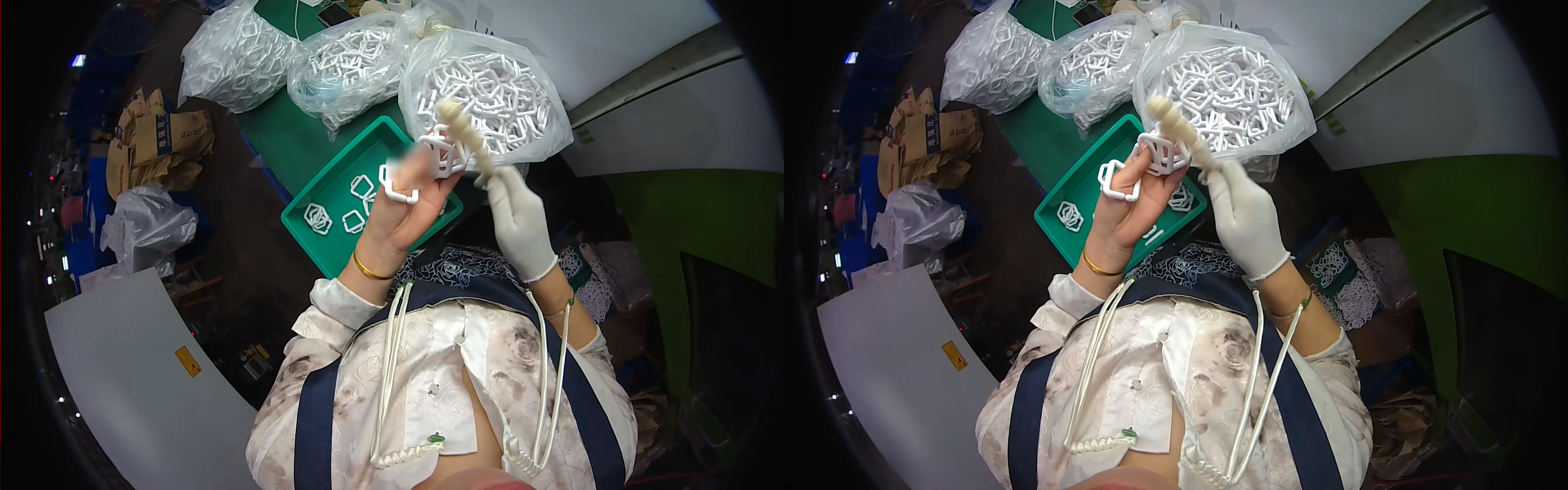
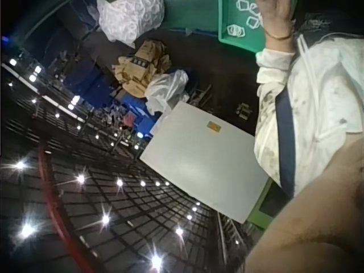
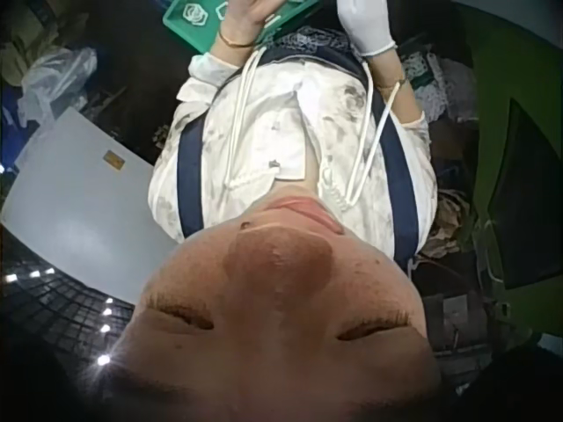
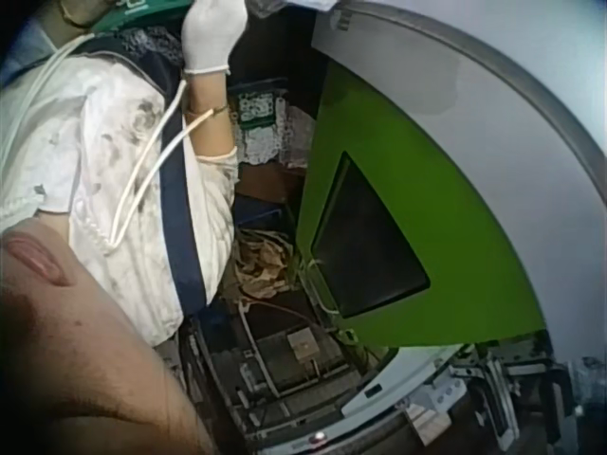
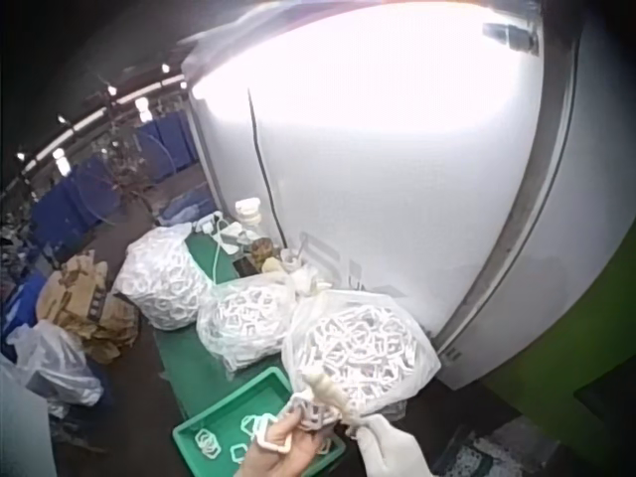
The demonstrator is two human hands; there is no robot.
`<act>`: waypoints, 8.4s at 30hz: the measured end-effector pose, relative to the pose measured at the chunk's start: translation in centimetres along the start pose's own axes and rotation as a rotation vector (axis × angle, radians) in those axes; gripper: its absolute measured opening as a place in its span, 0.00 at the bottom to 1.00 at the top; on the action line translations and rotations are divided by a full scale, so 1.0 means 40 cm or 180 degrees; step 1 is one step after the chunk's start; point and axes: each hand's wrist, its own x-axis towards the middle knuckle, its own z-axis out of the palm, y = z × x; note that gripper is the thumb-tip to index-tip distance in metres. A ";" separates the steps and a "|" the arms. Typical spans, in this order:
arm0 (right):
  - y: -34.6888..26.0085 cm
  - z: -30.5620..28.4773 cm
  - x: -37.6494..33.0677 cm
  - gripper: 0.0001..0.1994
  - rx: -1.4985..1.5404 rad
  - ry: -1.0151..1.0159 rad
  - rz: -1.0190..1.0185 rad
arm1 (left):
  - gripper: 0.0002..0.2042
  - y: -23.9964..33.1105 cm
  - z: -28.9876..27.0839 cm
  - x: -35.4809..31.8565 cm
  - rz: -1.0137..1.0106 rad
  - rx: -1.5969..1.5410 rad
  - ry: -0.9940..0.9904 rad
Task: Attaching small white plastic clips onto a vertical plastic rod.
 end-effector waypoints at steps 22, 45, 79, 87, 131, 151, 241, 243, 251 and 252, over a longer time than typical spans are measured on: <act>0.054 -0.063 0.019 0.10 -0.0581 0.0750 -0.0179 | 0.20 0.079 0.117 0.036 0.0816 0.1273 -0.0108; 0.096 -0.158 -0.008 0.13 -0.0161 0.1342 0.0370 | 0.29 0.131 -0.469 -0.044 0.0888 0.7217 0.1756; 0.056 -0.101 0.006 0.11 -0.0090 0.1023 0.0260 | 0.17 -0.035 -0.535 -0.024 0.0610 0.6695 0.1136; 0.078 -0.120 -0.007 0.11 -0.0159 0.1018 0.0396 | 0.14 0.137 -0.535 -0.061 0.0801 0.6645 0.2195; -0.055 0.064 0.025 0.14 0.0879 -0.0281 0.0182 | 0.14 -0.043 0.049 -0.039 0.0438 0.1830 0.0621; 0.015 0.025 -0.008 0.09 0.0181 -0.0083 0.0011 | 0.18 0.033 0.006 0.000 -0.0500 0.0010 0.0292; -0.047 0.006 -0.041 0.07 -0.0657 -0.1891 -0.0575 | 0.21 0.001 0.035 -0.002 -0.0070 0.0178 0.0351; -0.036 -0.003 -0.041 0.07 -0.0249 -0.1507 -0.0474 | 0.21 0.025 -0.019 -0.004 0.0002 0.0143 -0.0017; -0.001 -0.123 -0.020 0.15 0.0818 0.0874 -0.0053 | 0.22 0.139 0.268 0.078 0.3365 0.3160 -0.0247; -0.006 -0.134 -0.017 0.15 0.0815 0.0943 -0.0098 | 0.22 0.146 0.274 0.098 0.3992 0.3797 -0.0551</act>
